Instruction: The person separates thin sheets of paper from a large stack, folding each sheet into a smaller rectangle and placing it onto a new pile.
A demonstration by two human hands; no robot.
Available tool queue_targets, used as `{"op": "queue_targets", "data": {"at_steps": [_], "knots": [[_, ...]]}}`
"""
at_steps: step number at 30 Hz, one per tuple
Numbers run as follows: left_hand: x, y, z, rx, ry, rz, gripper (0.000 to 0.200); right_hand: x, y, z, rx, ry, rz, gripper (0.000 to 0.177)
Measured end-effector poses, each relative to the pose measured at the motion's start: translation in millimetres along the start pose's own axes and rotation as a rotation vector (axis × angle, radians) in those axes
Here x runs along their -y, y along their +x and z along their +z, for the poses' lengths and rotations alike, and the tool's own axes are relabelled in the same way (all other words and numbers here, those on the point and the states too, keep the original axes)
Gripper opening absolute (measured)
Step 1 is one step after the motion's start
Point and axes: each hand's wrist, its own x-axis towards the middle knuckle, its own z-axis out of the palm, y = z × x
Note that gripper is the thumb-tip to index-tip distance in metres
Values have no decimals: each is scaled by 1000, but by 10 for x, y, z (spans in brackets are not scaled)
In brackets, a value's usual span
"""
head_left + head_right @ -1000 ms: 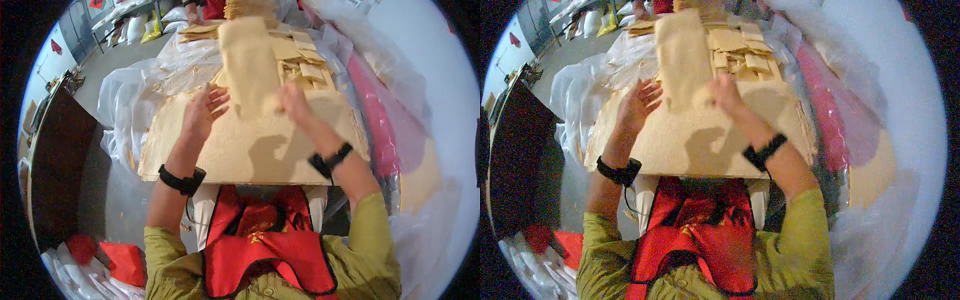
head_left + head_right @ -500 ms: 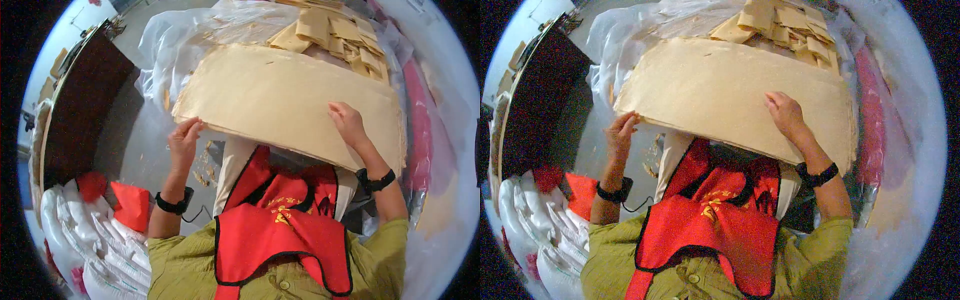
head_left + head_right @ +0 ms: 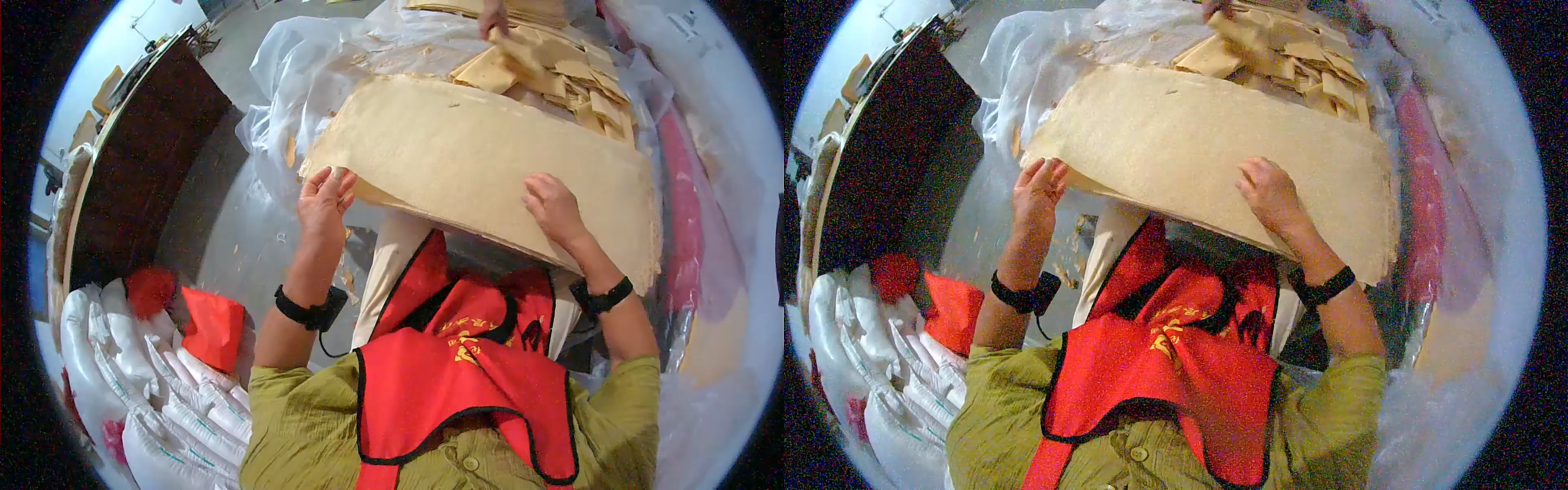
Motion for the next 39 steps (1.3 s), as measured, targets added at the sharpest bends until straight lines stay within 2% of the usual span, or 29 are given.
{"op": "queue_targets", "data": {"at_steps": [3, 6, 9, 13, 16, 17, 18, 21, 22, 23, 25, 28, 31, 34, 36, 38, 39], "knots": [[-6, 14, 260, -20, 27, 127, 50, 11, -33, 12, -15, -11, -16, 24], [208, 128, 331, 15, 37, 75, 46, 10, -75, 28, -19, -1, -19, 24], [344, 199, 453, 92, 122, 86, 34, 24, -112, 35, -17, -21, -39, 23], [348, 72, 897, 185, -55, 148, 18, -45, -86, 53, -8, -10, -61, 23], [433, -203, 1193, 428, 413, 399, 19, -135, -155, 132, -43, -6, -56, 23], [473, -388, 1295, 578, 340, 334, 23, -158, -173, 149, -58, -9, -53, 23], [805, -311, 1302, 655, 420, 527, 32, -172, -158, 118, -2, 50, -24, 24], [900, -572, 1444, 980, 614, 709, 51, -246, -152, 181, -124, 277, -60, 27], [892, -646, 1492, 988, 732, 775, 50, -250, -217, 135, -202, 391, -116, 29], [895, -683, 1515, 989, 851, 842, 49, -276, -235, 98, -217, 337, -113, 29], [946, -678, 1503, 957, 910, 861, 47, -393, -238, 13, -255, 230, -107, 30], [1044, -649, 1567, 965, 898, 869, 43, -785, -262, 30, -438, 1268, 783, 29], [1107, -652, 1652, 956, 1021, 957, 41, -653, -381, -394, -596, 770, 772, 27], [1036, -769, 1669, 954, 1173, 1029, 42, -59, -343, -739, -597, 237, 289, 27], [984, -790, 1646, 982, 1175, 1040, 45, -17, -358, -513, -350, 139, 81, 31], [926, -717, 1537, 1012, 1098, 1019, 49, 30, -387, -325, 140, -53, 101, 27], [848, -656, 1496, 877, 1124, 1001, 50, -4, -463, -184, 70, -130, 39, 28]]}}
